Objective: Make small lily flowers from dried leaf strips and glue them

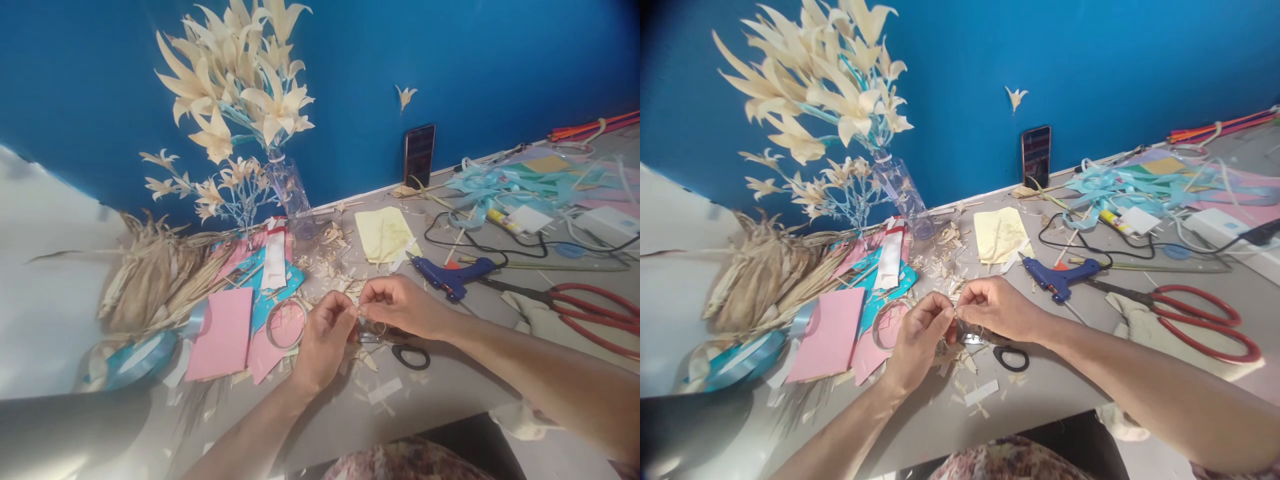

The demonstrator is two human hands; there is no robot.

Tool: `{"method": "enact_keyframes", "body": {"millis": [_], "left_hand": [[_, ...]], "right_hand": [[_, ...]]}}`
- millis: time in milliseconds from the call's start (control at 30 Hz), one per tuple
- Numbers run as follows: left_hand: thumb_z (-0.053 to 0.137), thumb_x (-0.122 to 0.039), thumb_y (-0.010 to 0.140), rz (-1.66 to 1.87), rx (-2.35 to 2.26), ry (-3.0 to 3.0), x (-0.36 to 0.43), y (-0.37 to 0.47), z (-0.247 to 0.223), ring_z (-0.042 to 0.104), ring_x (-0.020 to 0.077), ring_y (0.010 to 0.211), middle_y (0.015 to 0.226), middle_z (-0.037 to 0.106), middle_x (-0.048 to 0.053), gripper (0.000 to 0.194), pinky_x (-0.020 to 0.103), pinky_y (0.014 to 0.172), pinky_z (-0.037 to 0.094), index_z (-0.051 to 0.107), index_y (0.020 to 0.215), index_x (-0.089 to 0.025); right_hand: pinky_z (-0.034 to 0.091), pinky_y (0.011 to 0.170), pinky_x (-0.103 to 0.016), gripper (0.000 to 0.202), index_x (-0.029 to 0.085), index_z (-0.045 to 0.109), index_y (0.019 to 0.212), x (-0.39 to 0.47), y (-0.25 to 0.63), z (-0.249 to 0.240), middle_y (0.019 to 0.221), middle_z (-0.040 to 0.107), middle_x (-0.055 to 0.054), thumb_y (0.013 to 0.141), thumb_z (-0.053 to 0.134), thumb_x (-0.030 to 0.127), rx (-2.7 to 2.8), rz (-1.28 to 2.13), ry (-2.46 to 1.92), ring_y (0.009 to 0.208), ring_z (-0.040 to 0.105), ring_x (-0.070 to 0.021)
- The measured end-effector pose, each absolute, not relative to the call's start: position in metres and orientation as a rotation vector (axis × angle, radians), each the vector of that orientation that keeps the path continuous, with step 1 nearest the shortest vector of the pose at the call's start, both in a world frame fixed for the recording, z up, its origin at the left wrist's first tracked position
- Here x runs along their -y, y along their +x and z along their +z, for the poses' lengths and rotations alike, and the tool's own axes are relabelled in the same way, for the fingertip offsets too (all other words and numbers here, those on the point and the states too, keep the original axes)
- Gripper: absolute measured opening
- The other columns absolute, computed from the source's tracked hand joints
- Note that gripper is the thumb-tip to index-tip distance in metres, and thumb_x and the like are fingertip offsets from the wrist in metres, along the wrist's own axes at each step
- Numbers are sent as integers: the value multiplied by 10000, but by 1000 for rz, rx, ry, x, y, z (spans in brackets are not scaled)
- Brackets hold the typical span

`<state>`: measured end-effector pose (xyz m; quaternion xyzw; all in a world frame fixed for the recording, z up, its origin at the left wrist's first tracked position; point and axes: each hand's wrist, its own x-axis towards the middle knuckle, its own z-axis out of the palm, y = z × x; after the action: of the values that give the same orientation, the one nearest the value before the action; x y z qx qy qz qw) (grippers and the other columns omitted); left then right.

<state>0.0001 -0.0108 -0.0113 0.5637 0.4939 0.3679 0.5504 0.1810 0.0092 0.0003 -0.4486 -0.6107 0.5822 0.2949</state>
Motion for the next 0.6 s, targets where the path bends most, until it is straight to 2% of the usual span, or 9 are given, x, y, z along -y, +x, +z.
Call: {"method": "enact_keyframes", "body": {"millis": [100, 267, 433, 600], "left_hand": [[553, -305, 909, 933, -1275, 1501, 13, 0, -14, 489, 121, 590, 652, 513, -34, 153, 239, 566, 385, 535, 801, -199], [437, -205, 961, 1078, -1286, 2084, 15, -2, -21, 560, 163, 729, 794, 580, 29, 195, 291, 682, 447, 597, 848, -198], [468, -153, 947, 1118, -1201, 2113, 14, -5, -25, 597, 165, 774, 865, 632, 51, 178, 287, 704, 472, 639, 982, -189], [563, -199, 898, 1052, -1268, 1801, 13, -4, -16, 580, 146, 686, 731, 623, 12, 157, 254, 635, 447, 672, 785, -187]], "right_hand": [[291, 481, -207, 144, 163, 607, 741, -8, 179, -1, 564, 488, 58, 791, 647, 292, 1590, 1576, -1186, 510, 400, -82], [235, 434, -206, 145, 184, 579, 730, -6, 171, -13, 500, 447, 82, 772, 661, 295, 1370, 1696, -1195, 441, 363, -72], [159, 415, -211, 213, 187, 551, 713, -5, 166, -19, 470, 405, 99, 747, 692, 343, 1140, 1804, -1142, 397, 292, -55], [171, 403, -204, 185, 183, 553, 700, -5, 167, -15, 496, 452, 88, 753, 680, 306, 1238, 1764, -1170, 400, 314, -49]]}}
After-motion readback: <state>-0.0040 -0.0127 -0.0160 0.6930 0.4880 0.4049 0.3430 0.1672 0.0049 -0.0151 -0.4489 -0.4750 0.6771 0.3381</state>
